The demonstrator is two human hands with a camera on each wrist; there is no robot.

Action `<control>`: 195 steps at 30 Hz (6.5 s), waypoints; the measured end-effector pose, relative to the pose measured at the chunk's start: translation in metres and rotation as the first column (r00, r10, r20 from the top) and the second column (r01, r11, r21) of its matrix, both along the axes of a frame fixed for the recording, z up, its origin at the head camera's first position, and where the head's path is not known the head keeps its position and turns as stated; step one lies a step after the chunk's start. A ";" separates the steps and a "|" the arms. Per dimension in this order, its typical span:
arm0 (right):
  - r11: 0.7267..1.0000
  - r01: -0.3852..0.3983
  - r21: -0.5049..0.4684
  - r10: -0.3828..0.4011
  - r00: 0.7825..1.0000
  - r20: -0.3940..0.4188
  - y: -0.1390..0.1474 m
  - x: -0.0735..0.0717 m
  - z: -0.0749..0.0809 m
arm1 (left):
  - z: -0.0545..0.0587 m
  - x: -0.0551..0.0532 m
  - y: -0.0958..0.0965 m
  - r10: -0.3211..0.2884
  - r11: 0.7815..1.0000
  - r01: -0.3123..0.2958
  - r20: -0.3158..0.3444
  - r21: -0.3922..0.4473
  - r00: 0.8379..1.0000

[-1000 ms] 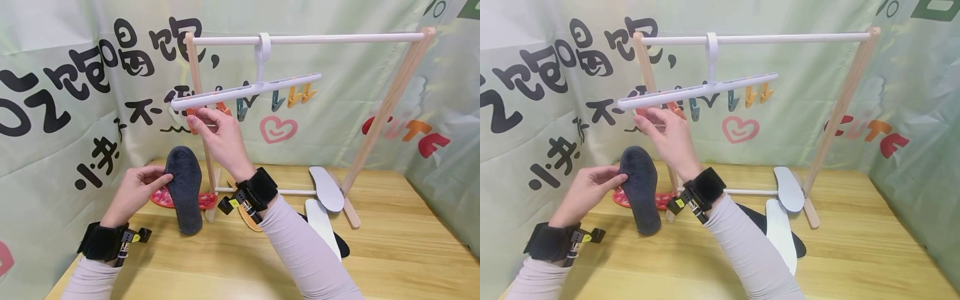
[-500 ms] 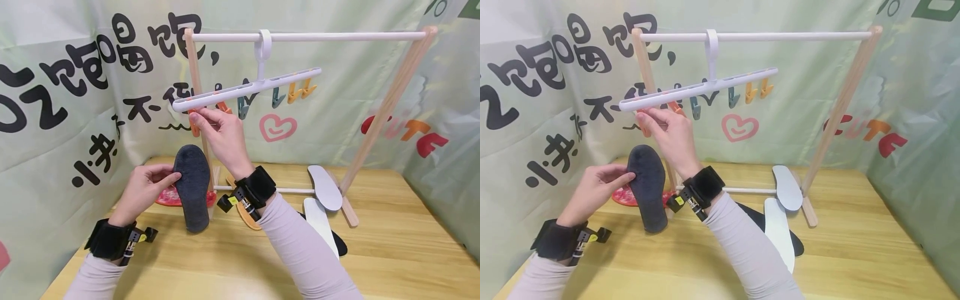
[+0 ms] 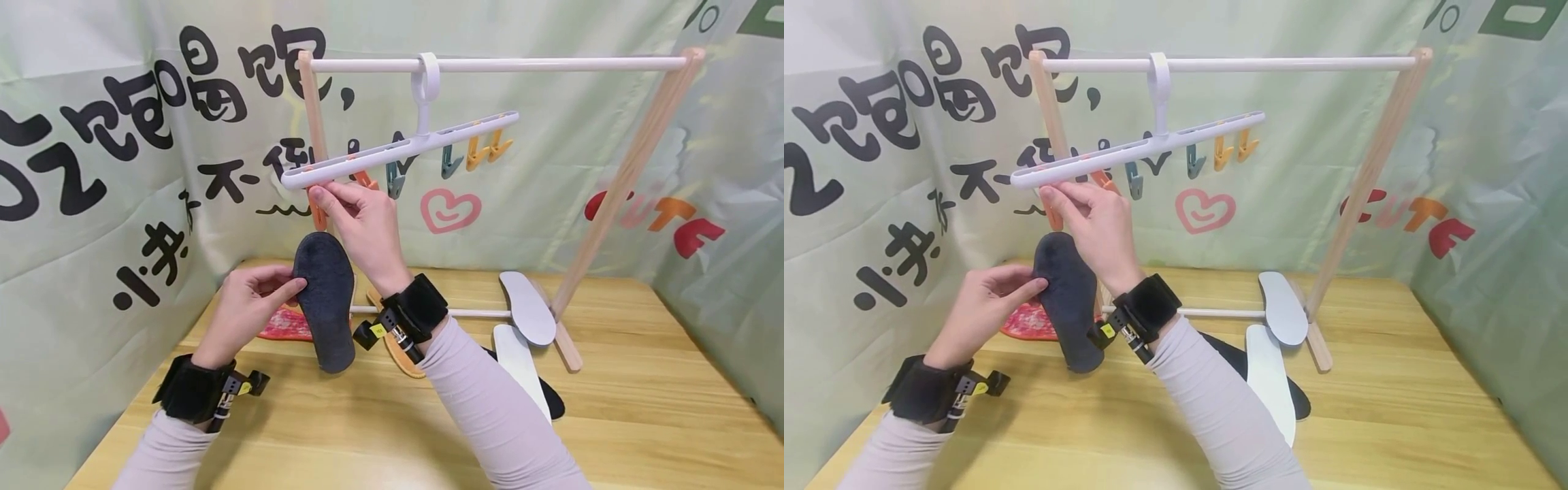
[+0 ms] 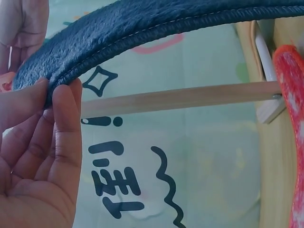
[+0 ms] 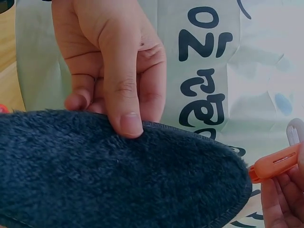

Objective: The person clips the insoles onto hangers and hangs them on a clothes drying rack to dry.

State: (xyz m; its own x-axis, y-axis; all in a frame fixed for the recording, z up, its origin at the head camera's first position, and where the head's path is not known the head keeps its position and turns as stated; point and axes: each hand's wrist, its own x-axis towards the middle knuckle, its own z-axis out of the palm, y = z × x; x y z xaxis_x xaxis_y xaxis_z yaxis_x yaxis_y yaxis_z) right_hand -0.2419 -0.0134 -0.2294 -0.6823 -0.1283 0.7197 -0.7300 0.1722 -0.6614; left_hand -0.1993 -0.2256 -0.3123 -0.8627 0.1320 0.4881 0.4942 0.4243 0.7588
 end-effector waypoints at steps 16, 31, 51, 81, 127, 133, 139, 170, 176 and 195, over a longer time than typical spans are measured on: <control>1.000 0.009 0.019 -0.009 1.000 -0.019 0.001 0.001 -0.001 | 0.005 -0.001 0.008 0.047 0.999 -0.047 0.012 0.003 0.999; 1.000 0.029 0.012 -0.028 0.999 -0.033 0.003 -0.002 -0.002 | 0.007 -0.003 0.012 0.069 0.998 -0.069 -0.015 -0.014 0.998; 0.997 0.052 -0.054 -0.054 0.998 -0.033 0.017 -0.009 0.000 | 0.012 -0.013 0.030 0.043 0.998 -0.041 -0.037 0.047 0.998; 0.997 0.013 -0.082 -0.005 0.995 0.099 0.023 -0.009 -0.005 | 0.015 -0.019 0.032 0.043 0.998 -0.041 -0.027 0.055 0.999; 0.995 0.097 0.025 -0.099 0.986 0.131 0.036 0.000 -0.044 | 0.006 -0.025 0.024 0.044 0.999 -0.043 -0.017 0.031 0.999; 0.995 0.100 0.002 -0.099 0.989 0.113 0.038 0.000 -0.050 | 0.004 -0.023 0.023 0.046 0.998 -0.045 -0.012 0.031 0.999; 0.993 0.121 -0.018 -0.118 0.988 0.099 0.040 0.000 -0.055 | 0.004 -0.022 0.023 0.047 0.999 -0.047 -0.006 0.027 0.999; 0.995 0.002 0.105 -0.014 0.994 0.111 0.022 0.010 -0.078 | -0.002 -0.014 0.011 0.048 0.999 -0.047 0.003 -0.009 0.999; 0.984 -0.050 0.170 0.026 0.990 0.139 0.013 0.011 -0.083 | -0.006 -0.013 0.006 0.059 0.998 -0.059 0.001 -0.020 0.998; 0.914 -0.159 0.373 0.080 0.972 0.220 -0.013 0.009 -0.099 | -0.023 -0.006 -0.011 0.061 0.998 -0.060 0.053 -0.028 0.997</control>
State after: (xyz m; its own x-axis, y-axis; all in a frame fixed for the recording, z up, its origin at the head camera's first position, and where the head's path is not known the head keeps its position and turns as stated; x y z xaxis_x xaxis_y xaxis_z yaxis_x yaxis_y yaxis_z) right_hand -0.2329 -0.0266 -0.3284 -0.7660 -0.4580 0.4510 -0.6241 0.3620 -0.6924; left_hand -0.2056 -0.2371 -0.3352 -0.8946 0.0909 0.4375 0.4254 0.4726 0.7718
